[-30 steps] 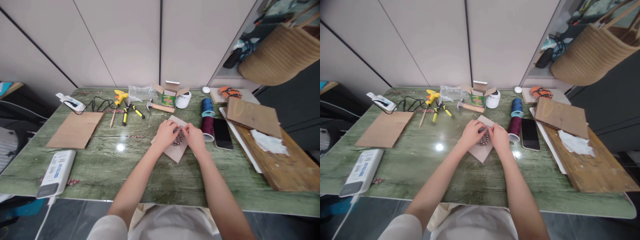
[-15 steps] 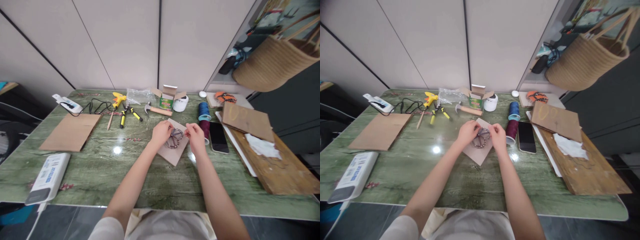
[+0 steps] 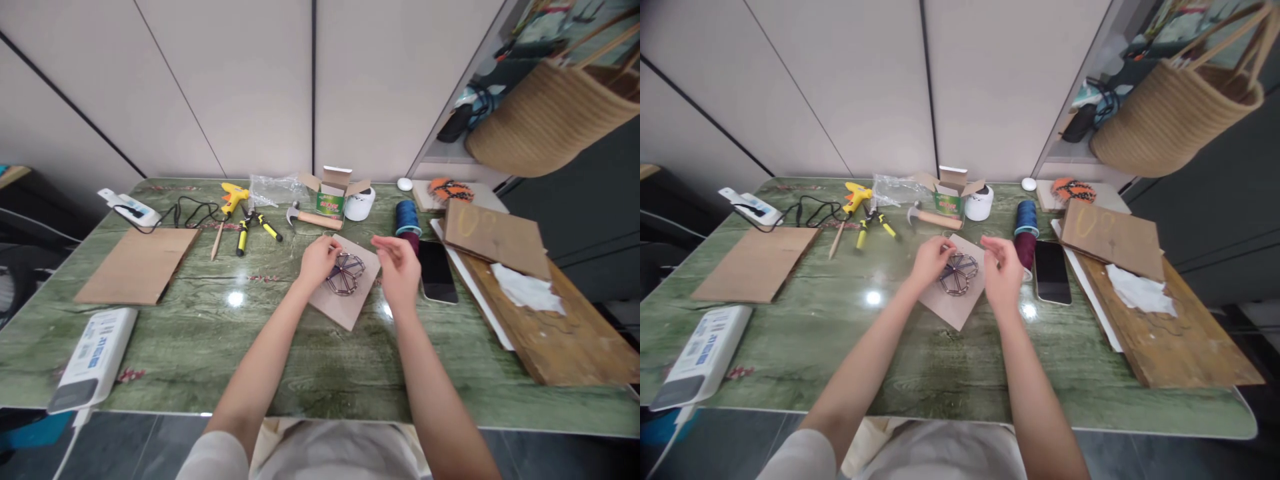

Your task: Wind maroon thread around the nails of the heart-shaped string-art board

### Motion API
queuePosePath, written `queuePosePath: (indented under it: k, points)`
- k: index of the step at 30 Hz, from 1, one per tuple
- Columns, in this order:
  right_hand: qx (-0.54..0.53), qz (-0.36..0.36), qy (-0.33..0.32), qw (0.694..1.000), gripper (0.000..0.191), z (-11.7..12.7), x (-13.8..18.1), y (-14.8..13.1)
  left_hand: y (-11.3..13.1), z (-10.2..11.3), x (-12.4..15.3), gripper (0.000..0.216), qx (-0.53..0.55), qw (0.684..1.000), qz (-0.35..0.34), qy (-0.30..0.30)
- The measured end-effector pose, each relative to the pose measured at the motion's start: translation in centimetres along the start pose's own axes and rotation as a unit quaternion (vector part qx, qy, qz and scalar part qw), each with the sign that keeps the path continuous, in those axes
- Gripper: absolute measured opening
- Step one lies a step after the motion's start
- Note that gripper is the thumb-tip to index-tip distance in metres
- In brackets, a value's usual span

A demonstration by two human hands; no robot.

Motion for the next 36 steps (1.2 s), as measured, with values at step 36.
queuePosePath:
  k: [36]
  points:
    - [0.261,0.052,-0.174,0.948,0.019,-1.4,-0.2,1.4,-1.2,2.0,1.6,0.011,0.014,0.991,-0.113,-0.073]
Point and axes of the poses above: each hand's wrist, its own x-axis away from the middle knuckle, its own z-axis out of the back of the hand, y = z × x, the point moved 5 cm from there along -x, towards the middle knuckle, and after that the axes turned 5 degrees about -y, right-handed, at the moved point
